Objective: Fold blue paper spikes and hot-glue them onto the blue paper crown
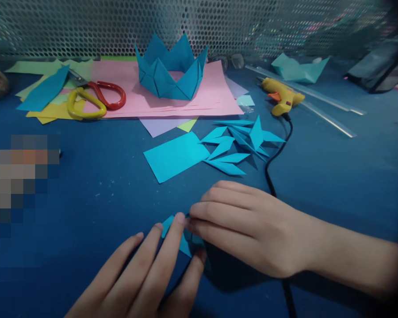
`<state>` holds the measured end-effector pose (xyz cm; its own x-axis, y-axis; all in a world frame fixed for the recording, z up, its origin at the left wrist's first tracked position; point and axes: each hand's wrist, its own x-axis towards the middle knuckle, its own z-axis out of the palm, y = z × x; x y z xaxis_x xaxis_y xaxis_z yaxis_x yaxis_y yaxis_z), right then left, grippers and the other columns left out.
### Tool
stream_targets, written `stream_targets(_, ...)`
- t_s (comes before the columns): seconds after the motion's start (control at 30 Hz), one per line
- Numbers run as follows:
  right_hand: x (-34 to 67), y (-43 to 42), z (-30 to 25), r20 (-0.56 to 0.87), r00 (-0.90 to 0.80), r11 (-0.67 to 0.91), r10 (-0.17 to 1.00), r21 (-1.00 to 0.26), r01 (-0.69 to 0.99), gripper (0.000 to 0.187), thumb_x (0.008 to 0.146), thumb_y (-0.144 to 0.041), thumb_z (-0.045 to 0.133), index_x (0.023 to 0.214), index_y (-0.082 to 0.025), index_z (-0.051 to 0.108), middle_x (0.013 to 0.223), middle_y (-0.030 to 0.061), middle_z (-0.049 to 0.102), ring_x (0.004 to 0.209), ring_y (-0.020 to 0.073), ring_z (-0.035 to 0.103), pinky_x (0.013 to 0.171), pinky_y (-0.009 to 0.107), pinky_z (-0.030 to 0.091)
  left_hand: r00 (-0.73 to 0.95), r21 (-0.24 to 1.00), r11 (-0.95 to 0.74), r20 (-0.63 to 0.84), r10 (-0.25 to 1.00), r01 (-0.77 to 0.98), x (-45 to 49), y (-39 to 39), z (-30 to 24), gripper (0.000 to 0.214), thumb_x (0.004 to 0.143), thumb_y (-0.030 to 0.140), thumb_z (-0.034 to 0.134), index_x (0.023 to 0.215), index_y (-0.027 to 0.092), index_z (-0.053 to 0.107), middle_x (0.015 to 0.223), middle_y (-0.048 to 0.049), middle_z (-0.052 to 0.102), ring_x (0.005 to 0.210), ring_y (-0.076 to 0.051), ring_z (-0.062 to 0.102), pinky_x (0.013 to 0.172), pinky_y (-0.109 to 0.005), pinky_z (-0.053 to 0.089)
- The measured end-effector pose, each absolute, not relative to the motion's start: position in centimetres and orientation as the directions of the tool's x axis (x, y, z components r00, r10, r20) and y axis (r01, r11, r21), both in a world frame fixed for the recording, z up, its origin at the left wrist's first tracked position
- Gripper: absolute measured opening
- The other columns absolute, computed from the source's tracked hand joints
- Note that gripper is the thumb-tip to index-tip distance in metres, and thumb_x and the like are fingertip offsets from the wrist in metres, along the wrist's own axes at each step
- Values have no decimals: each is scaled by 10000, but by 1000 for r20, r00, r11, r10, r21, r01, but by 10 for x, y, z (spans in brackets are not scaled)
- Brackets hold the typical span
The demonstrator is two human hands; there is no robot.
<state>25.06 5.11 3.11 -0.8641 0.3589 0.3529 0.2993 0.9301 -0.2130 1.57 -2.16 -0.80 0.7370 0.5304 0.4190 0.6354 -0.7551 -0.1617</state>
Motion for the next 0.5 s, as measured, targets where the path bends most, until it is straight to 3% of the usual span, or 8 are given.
stream_targets(0.13, 252, 52, 30, 334, -872, 929, 358, -224, 295, 475, 1042, -126, 275, 870, -96, 716, 881, 114, 708, 799, 197, 583, 734, 335, 491, 744, -160, -753, 376, 552, 639, 16, -23, -9, 381, 1002, 352, 390, 1344, 278, 541, 1413, -64, 522, 1415, -212, 364, 1228, -392, 173)
stream_targets(0.23, 255, 57, 28, 322, -868, 906, 377, -323, 274, 348, 1029, -118, 369, 969, -82, 710, 938, 101, 713, 824, 180, 578, 774, 313, 485, 772, -189, -766, 343, 535, 615, 16, -24, -9, 441, 990, 368, 403, 1408, 245, 468, 1411, -132, 488, 1476, -246, 240, 1230, -408, 120)
stream_targets(0.37, 259, 64, 24, 360, -838, 875, 410, -415, 249, 200, 991, -118, 500, 1009, -65, 692, 966, 108, 706, 869, 162, 576, 821, 288, 476, 797, -217, -778, 315, 515, 589, 16, -23, -8, 527, 966, 434, 441, 1451, 230, 418, 1429, -153, 475, 1466, -284, 246, 1223, -431, 117)
stream_targets(0.5, 262, 66, 24, 347, -852, 892, 392, -370, 260, 228, 1013, -144, 463, 1014, -89, 684, 960, 104, 700, 874, 160, 567, 807, 294, 479, 807, -234, -784, 315, 499, 575, 16, -20, -9, 533, 959, 409, 436, 1454, 211, 420, 1413, -162, 499, 1444, -296, 287, 1216, -433, 144)
